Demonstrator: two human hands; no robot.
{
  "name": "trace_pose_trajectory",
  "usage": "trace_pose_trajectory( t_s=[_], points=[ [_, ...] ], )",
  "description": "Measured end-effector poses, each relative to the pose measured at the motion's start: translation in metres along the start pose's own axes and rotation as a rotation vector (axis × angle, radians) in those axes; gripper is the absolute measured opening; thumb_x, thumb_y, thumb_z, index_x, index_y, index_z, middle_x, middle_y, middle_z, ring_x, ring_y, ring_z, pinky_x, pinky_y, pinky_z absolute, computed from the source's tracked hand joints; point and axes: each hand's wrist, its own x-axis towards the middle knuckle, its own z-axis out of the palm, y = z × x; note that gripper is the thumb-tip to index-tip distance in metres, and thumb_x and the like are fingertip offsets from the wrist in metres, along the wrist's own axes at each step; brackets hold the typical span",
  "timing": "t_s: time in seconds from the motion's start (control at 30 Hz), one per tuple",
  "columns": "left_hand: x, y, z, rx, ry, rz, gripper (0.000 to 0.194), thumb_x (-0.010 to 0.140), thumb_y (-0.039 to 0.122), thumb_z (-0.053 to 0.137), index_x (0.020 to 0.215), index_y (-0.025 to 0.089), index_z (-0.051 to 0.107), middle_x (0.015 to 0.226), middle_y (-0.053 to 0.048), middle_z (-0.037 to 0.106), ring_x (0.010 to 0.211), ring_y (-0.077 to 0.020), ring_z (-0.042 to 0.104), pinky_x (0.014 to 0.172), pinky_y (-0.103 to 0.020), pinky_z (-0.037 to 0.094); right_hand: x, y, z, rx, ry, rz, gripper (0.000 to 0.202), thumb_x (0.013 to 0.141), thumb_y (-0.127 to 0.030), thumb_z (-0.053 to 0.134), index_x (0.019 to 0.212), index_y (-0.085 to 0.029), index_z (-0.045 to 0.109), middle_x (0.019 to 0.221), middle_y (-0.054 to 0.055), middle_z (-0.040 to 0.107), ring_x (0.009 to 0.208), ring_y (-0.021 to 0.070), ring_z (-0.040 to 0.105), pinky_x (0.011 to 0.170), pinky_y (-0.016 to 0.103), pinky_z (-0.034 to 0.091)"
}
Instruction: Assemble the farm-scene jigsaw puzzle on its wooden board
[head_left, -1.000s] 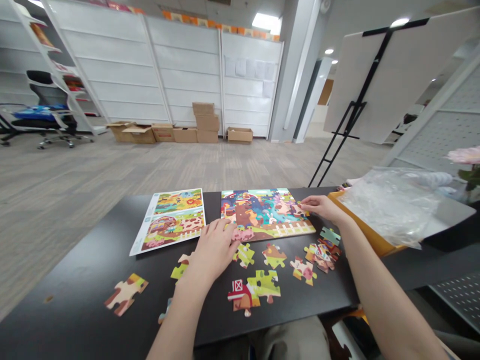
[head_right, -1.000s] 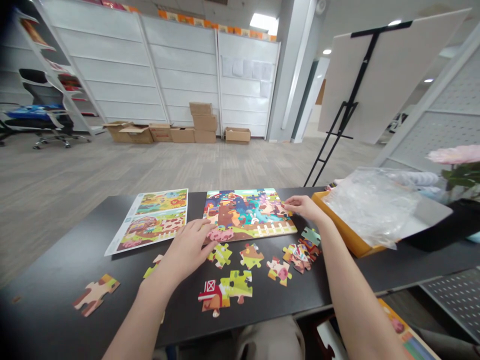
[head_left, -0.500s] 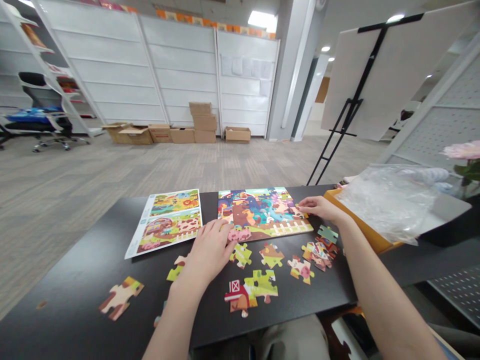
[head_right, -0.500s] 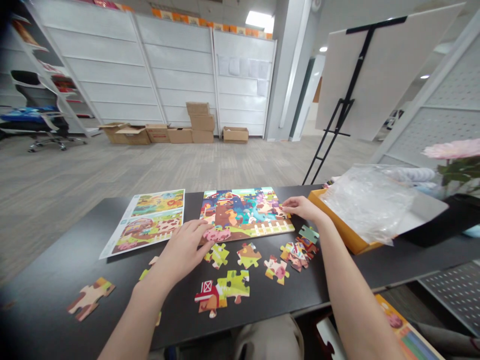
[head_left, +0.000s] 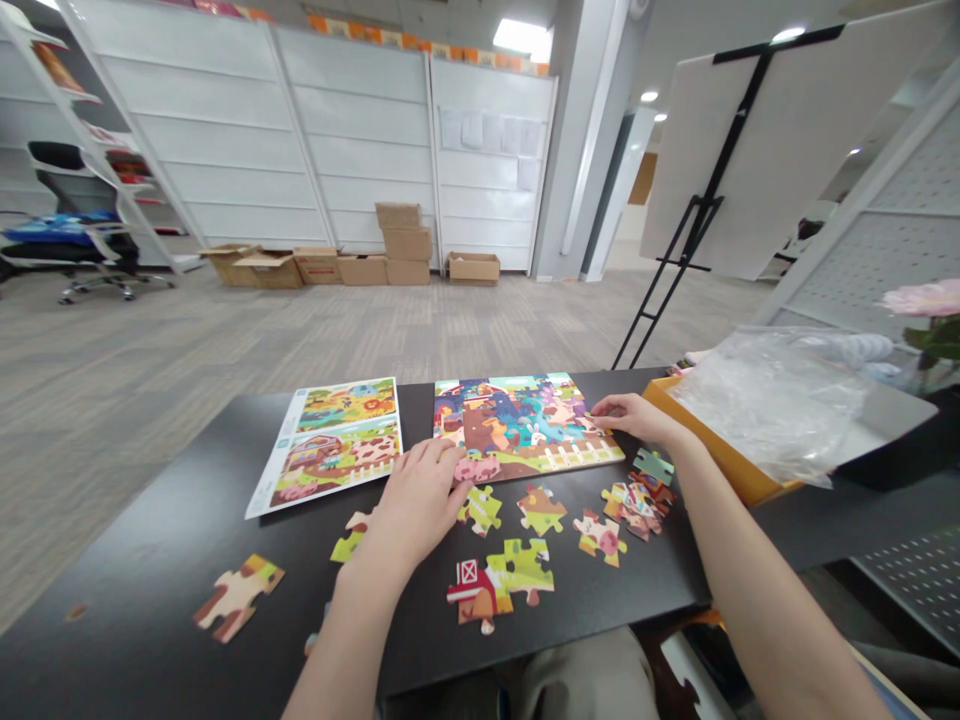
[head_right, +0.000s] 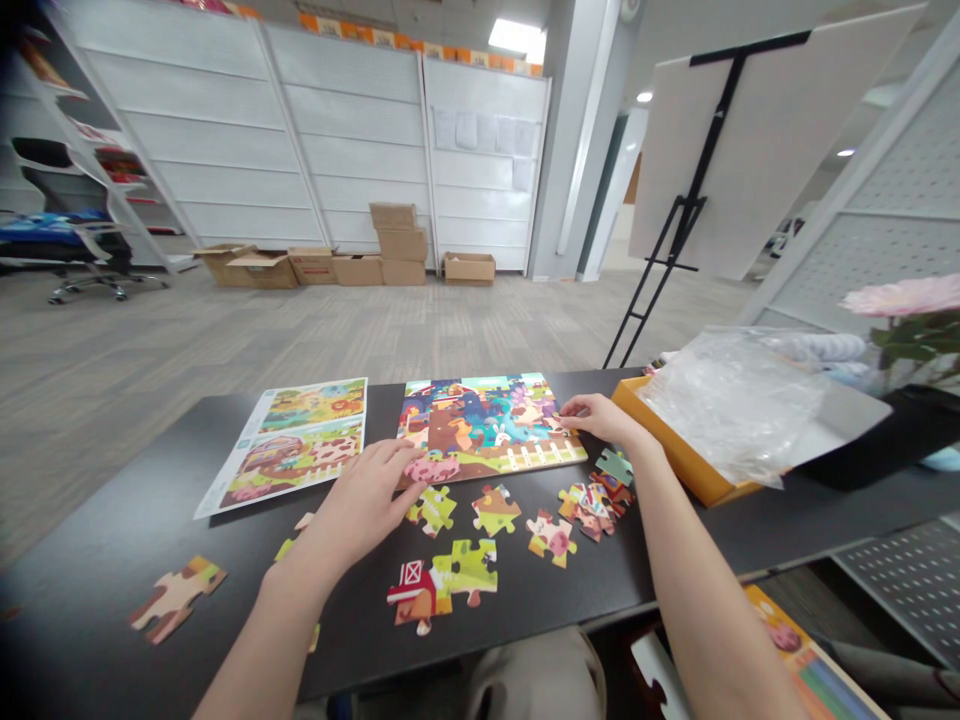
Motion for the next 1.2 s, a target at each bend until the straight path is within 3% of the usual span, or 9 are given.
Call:
trace_pose_trajectory(
  t_s=[0.8, 1.2],
  points=[
    [0.0006, -0.0021, 0.0041, 0.026, 0.011, 0.041, 0.03, 0.095, 0.028, 0.058, 0.122, 0.016, 0.063, 0.13, -0.012, 0.063, 0.123, -0.0294, 0.055, 0.106, -0.045, 0.045, -0.0024, -0.0003, 0.0015, -0.049, -0.013, 0.015, 0.048, 0.067, -0.059, 0.076, 0.091, -0.017, 0.075, 0.086, 0.008, 0.076, 0.076, 0.0222, 0.068, 0.069, 0.031, 0.052],
    [0.001, -0.0006, 0.0042, -0.003, -0.007, 0.036, 0.028, 0.094, 0.028, 0.057, 0.12, 0.018, 0.064, 0.13, -0.012, 0.063, 0.124, -0.0301, 0.055, 0.105, -0.047, 0.045, -0.0018, 0.0014, 0.0018, -0.035, -0.022, -0.005, 0.05, 0.064, -0.058, 0.079, 0.092, -0.017, 0.075, 0.091, 0.008, 0.076, 0.075, 0.0206, 0.065, 0.069, 0.031, 0.051]
  ],
)
